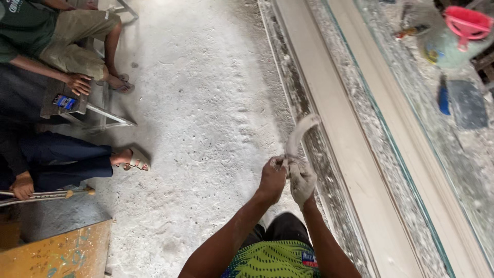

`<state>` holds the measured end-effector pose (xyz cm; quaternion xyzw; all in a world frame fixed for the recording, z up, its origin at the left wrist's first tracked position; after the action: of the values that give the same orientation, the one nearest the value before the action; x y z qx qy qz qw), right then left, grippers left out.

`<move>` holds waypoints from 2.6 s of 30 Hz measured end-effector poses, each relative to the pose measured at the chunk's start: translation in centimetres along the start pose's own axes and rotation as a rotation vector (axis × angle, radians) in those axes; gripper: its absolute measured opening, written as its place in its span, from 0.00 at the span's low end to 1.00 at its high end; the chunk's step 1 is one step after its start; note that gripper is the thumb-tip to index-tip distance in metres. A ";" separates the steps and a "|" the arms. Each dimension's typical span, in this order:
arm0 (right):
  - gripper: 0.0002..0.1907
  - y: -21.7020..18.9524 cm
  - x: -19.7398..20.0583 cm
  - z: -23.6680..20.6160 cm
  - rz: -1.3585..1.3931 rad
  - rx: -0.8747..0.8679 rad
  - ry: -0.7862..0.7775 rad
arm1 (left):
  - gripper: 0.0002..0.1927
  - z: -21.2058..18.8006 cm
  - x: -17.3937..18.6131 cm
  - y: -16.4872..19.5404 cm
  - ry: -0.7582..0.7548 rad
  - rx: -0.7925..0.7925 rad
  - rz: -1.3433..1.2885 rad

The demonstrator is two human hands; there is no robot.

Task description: The person kneads and rolls a long strip of wet plaster paste between their hands, working it along a work surface. They then rinse their hands in a bucket of water and scoop gypsum powder from a bag into the bucket.

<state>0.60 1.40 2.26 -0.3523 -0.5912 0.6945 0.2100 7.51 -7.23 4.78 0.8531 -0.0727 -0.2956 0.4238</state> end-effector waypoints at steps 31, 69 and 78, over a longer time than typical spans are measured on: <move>0.05 16.9 -10.9 81.0 -0.158 -0.461 -0.076 | 0.14 70.8 8.0 42.8 0.054 -0.106 -0.234; 0.15 31.8 -30.5 145.2 -1.204 -0.219 0.150 | 0.09 143.8 -3.4 82.7 -0.025 -0.012 0.196; 0.23 30.7 -30.8 147.4 -1.310 -0.614 0.185 | 0.12 154.2 -4.4 86.0 0.079 0.094 0.125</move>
<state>-83.87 -126.17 -12.28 -0.0264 -0.8287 0.1964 0.5233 -72.44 -164.67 0.75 0.8767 -0.1228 -0.2309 0.4036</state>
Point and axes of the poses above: each hand's wrist, its own z-axis towards the middle knuckle, its own x-axis out of the back of the hand, y = z × x, the point moved 1 cm from there along z, towards the middle knuckle, and after that the axes turned 8 degrees about -z, right-handed, at the moved point
